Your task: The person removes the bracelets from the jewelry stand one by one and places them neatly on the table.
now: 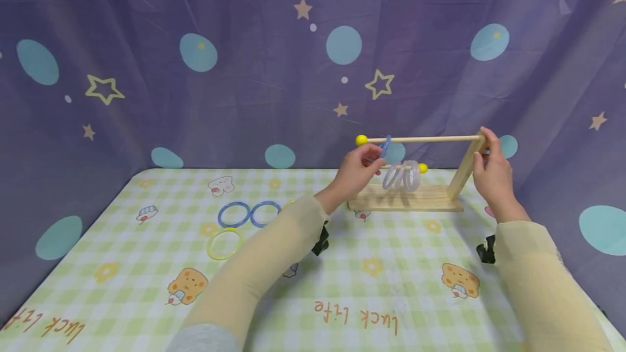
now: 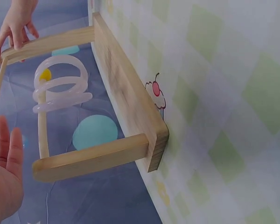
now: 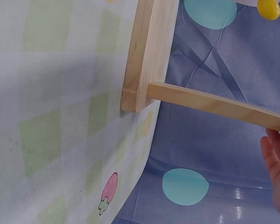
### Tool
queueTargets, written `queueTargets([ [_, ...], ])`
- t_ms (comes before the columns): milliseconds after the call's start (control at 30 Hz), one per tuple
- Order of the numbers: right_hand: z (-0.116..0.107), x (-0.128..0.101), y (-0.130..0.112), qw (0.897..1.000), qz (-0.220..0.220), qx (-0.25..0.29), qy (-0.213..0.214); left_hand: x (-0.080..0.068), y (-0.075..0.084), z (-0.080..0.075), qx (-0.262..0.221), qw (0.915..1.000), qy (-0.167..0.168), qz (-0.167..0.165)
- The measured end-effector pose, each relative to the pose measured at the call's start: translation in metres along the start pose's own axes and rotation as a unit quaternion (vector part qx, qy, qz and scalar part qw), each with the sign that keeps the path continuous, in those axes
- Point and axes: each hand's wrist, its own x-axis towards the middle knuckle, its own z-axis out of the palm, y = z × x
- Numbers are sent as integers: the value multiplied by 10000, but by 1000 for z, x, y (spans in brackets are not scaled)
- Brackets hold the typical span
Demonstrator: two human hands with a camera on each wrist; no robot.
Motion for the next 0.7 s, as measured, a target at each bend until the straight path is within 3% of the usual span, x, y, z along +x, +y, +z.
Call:
queueTargets([
  [700,0,1,1,10000,34,3,-50,-8,0,-27,-379,9990,45,232],
])
